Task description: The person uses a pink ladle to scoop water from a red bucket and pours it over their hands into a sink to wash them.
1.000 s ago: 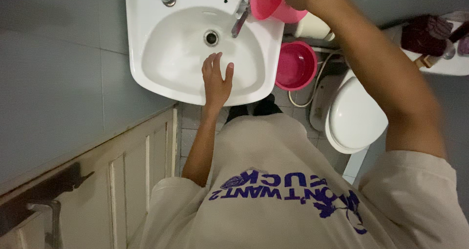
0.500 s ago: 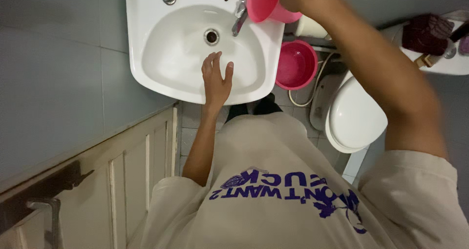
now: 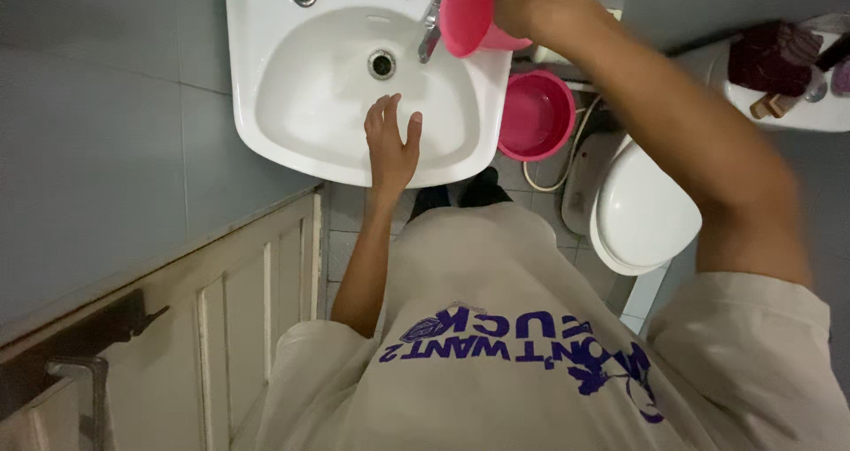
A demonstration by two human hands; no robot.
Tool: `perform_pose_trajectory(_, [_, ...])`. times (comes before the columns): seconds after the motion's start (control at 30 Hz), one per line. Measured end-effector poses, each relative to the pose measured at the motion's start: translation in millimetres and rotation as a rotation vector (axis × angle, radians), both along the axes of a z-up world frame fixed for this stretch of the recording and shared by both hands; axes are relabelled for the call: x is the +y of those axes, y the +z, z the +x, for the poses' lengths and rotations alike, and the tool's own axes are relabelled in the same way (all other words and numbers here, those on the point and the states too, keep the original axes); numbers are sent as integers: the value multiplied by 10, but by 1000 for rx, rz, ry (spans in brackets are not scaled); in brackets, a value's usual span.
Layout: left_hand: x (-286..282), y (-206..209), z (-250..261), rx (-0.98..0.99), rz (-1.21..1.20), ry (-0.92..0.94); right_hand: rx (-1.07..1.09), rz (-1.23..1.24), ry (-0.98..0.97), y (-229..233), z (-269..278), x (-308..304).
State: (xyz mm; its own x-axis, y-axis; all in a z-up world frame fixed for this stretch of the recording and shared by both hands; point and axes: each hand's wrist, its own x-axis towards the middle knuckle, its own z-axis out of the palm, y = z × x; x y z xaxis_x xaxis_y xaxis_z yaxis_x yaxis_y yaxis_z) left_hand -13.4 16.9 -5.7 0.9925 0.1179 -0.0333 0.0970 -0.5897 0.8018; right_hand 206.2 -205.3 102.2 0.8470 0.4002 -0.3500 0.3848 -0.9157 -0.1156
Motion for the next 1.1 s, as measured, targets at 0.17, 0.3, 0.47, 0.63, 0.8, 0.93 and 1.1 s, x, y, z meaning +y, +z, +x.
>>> perform_pose_trajectory(0.17, [-11, 0, -18, -14, -14, -1, -60, 33, 92, 90, -111, 60])
perform_pose_trajectory(0.3, [-29, 2, -26, -4, -16, 5, -41, -45, 63, 289, -207, 199])
perform_pose_trajectory(0.47, [-32, -21, -1, -12, 16, -3, -148, -116, 155, 383, -295, 296])
perform_pose_trajectory(0.63, [-56, 47, -45, -28, -6, 15, -134, -45, 138, 460, -391, 304])
perform_pose_trajectory(0.8, [-57, 0, -38, -39, 21, 12, -97, -62, 83, 469, -422, 346])
perform_pose_trajectory(0.93, [-58, -98, 5, -119, 40, 17, -113, -94, 131, 451, -411, 322])
perform_pose_trajectory(1.1, [-103, -398, 295, -179, 74, -23, -93, -72, 126, 379, -369, 261])
